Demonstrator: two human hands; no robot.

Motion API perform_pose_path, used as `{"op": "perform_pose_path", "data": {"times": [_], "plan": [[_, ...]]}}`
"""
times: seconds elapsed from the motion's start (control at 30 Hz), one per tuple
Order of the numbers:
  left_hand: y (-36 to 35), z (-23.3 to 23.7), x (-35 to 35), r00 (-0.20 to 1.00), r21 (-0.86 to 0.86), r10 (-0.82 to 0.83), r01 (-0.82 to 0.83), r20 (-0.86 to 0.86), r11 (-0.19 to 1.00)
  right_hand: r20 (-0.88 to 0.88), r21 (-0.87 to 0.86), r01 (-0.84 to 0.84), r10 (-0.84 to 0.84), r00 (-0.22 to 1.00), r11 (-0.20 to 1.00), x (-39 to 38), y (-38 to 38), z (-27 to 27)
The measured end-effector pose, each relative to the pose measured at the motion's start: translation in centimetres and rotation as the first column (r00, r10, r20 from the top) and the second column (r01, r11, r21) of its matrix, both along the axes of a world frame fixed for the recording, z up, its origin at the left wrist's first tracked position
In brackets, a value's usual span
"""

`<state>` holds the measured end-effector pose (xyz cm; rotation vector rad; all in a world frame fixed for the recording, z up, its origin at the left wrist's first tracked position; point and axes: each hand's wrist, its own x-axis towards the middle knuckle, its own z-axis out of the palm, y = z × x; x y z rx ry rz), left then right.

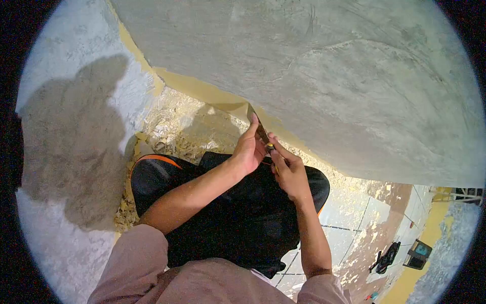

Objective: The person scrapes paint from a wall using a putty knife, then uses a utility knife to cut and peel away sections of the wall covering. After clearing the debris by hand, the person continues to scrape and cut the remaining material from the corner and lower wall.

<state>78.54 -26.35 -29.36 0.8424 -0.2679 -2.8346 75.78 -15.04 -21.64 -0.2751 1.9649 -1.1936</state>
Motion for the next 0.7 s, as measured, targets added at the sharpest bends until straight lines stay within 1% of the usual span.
{"op": "perform_pose_path", "data": {"times": [0.03,0.1,0.13,0.23,0.27,0.3,0.33,0.37,0.43,0.47,0.5,0.53,0.57,0.6,0.63,0.7], "plan": [[-0.1,-0.2,0.0,1.000,0.009,0.003,-0.003,0.002,1.000,0.002,0.009,-0.003,0.003,1.000,1.000,-0.2,-0.4,-0.4],[-1.3,-0.8,-0.3,0.996,0.034,0.086,-0.086,-0.010,0.996,-0.107,-0.060,-0.055,0.048,0.993,0.997,-0.8,-1.8,-1.7],[-1.8,-1.0,-0.4,0.988,0.023,0.144,-0.142,-0.056,0.990,-0.107,-0.064,-0.054,0.047,0.993,0.997,-0.8,-2.2,-1.9],[-1.9,-0.5,0.3,0.989,0.036,0.150,-0.149,-0.009,0.988,-0.138,-0.039,-0.101,0.094,0.986,0.994,-0.6,-2.2,-2.5],[-1.8,-1.1,0.5,0.985,0.019,0.114,-0.113,-0.132,0.993,-0.172,-0.093,-0.114,0.097,0.980,0.989,-0.3,-1.8,-2.8],[-1.5,-0.5,0.4,0.983,0.013,0.121,-0.120,-0.139,0.993,-0.209,-0.153,-0.130,0.097,0.973,0.980,0.1,-1.6,-3.0],[-0.9,0.2,0.2,0.994,0.034,0.084,-0.082,-0.067,0.996,-0.124,-0.086,-0.066,0.055,0.991,0.994,0.2,-1.2,-1.8],[-0.7,0.6,0.1,0.999,0.061,0.047,-0.048,0.007,0.997,-0.129,-0.092,-0.078,0.065,0.989,0.993,0.2,-1.2,-1.8],[-1.3,0.6,0.3,0.999,0.051,0.032,-0.032,0.007,0.998,-0.125,-0.061,0.001,-0.009,0.992,0.998,0.3,-1.1,-2.4],[-2.1,0.5,0.1,0.995,0.040,0.096,-0.096,0.010,0.995,-0.185,-0.115,-0.074,0.052,0.981,0.991,0.0,-2.0,-3.2],[-2.7,0.7,0.1,0.988,0.035,0.150,-0.151,0.022,0.988,-0.180,-0.107,-0.071,0.051,0.982,0.992,-0.2,-3.3,-3.6],[-3.7,0.6,0.3,0.972,-0.011,0.235,-0.235,-0.013,0.972,-0.273,-0.102,-0.152,0.120,0.955,0.983,-0.3,-4.8,-4.1],[-4.9,-1.2,0.3,0.963,0.062,0.270,-0.268,-0.011,0.961,-0.377,-0.103,-0.242,0.187,0.907,0.965,-0.2,-6.2,-4.3],[-5.3,-1.2,0.6,0.969,0.057,0.245,-0.244,-0.013,0.968,-0.368,-0.067,-0.248,0.207,0.906,0.966,0.3,-7.1,-4.0],[-5.6,-0.8,1.1,0.973,0.057,0.230,-0.229,-0.015,0.972,-0.373,-0.074,-0.258,0.213,0.903,0.963,0.5,-6.9,-4.6],[-4.2,0.2,1.0,0.979,0.054,0.206,-0.206,0.002,0.977,-0.664,-0.203,-0.357,0.140,0.734,0.912,0.7,-5.1,-6.5]]}}
